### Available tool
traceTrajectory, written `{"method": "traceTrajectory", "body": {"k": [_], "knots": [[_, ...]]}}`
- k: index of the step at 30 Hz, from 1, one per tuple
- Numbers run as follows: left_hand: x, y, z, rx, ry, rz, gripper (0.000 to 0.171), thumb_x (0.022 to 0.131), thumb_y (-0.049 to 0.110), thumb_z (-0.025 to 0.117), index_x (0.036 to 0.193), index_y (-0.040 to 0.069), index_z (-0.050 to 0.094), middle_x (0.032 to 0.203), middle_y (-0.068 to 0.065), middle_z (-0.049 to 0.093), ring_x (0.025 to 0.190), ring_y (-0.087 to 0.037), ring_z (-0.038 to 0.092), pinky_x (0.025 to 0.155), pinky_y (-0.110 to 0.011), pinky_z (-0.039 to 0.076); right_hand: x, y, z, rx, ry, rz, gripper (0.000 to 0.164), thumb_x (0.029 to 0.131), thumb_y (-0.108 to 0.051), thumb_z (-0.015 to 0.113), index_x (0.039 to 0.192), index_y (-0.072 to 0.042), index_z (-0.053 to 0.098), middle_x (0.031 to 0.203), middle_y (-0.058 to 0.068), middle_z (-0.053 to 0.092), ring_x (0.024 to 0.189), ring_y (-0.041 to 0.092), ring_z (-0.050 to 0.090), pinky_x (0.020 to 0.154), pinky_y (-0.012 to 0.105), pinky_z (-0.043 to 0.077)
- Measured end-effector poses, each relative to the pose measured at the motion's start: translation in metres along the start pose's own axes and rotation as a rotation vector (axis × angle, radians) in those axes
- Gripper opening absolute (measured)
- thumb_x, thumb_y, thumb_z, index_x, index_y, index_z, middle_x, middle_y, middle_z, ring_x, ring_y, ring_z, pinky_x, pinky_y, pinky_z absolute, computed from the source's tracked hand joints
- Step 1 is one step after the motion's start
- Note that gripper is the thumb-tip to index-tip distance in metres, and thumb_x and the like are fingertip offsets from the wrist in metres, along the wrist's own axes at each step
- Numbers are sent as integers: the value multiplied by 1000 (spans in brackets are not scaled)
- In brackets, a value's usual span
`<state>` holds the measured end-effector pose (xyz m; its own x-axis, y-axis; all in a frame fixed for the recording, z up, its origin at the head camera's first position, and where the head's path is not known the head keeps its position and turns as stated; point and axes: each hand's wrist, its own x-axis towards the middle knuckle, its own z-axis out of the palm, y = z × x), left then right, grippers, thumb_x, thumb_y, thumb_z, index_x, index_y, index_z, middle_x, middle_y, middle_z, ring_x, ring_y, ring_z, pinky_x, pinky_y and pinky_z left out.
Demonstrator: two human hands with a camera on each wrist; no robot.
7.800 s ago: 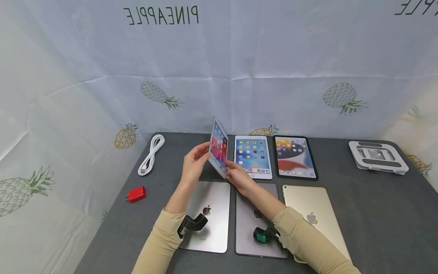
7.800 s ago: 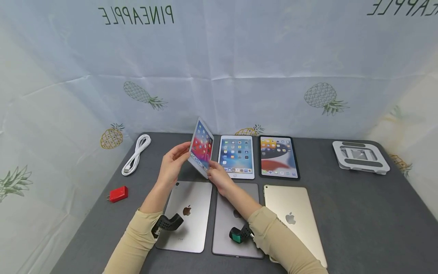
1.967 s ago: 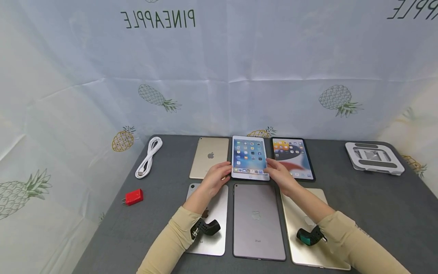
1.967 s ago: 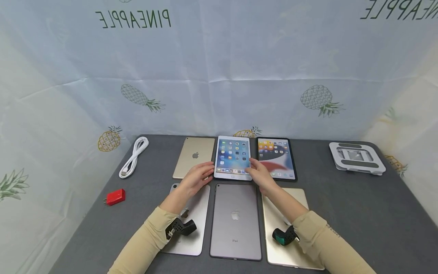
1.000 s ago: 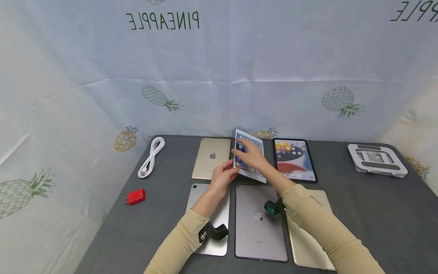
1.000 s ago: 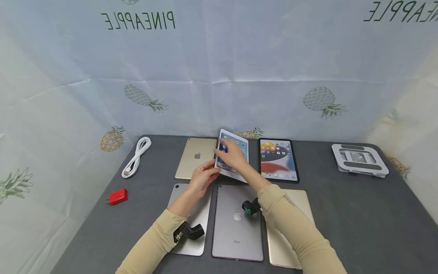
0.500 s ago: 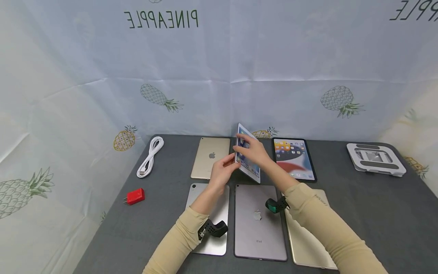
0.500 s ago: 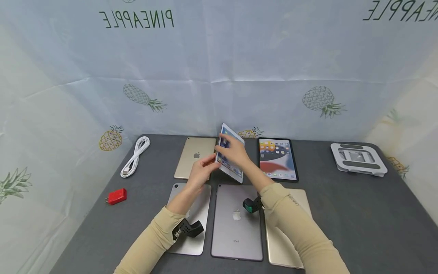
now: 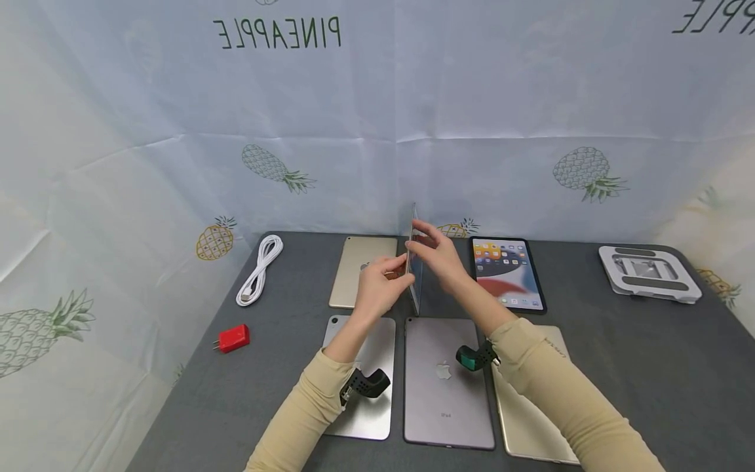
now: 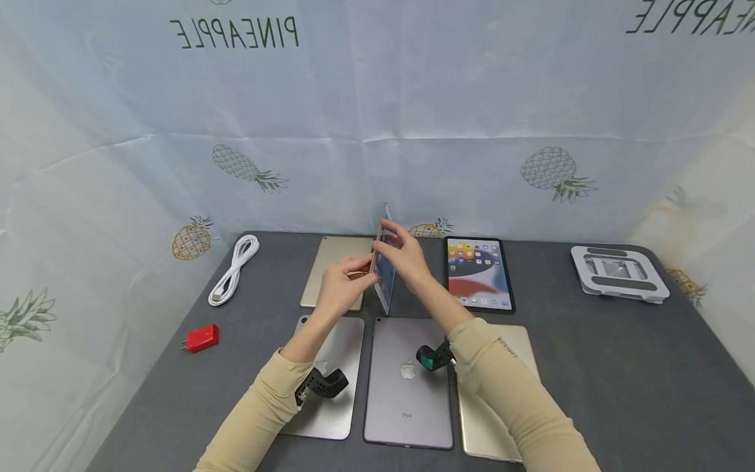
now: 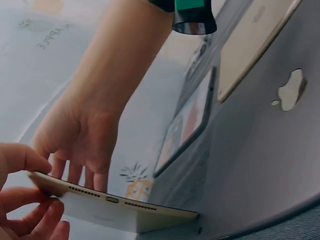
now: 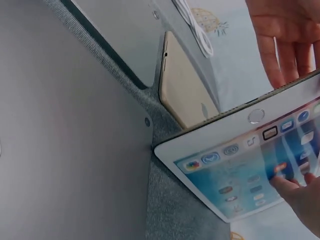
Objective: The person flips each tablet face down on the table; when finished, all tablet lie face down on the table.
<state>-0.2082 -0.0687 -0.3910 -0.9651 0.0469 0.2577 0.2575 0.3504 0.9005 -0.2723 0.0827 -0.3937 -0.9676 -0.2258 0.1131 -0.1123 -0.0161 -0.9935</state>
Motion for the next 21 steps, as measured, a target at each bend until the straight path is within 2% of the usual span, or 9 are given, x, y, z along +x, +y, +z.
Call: {"method": "traceTrajectory", "body": {"k": [8,12,21], "knots": [[-5,-1,10,-17,-72,58,46,92,20,67,134,4,58,121,-11,61,109,-24,61,90,-34,53,-5,-2,-10,39,-3,6,56,96,-14,61,148,-12,41,152,11,37,136,29,39,106,53,38],[-7,-2,15,-34,-87,54,45,95,24,63,136,6,57,126,-10,59,113,-23,59,91,-37,52,-7,-2,-16,44,6,19,57,96,-14,61,149,-11,39,151,13,37,134,29,41,103,54,41],[-11,-3,22,-33,-113,2,40,97,33,59,133,13,61,126,-4,61,111,-18,59,91,-36,52,-11,0,-27,27,22,31,58,97,-18,61,150,-14,38,152,13,37,132,31,44,98,52,45]]}}
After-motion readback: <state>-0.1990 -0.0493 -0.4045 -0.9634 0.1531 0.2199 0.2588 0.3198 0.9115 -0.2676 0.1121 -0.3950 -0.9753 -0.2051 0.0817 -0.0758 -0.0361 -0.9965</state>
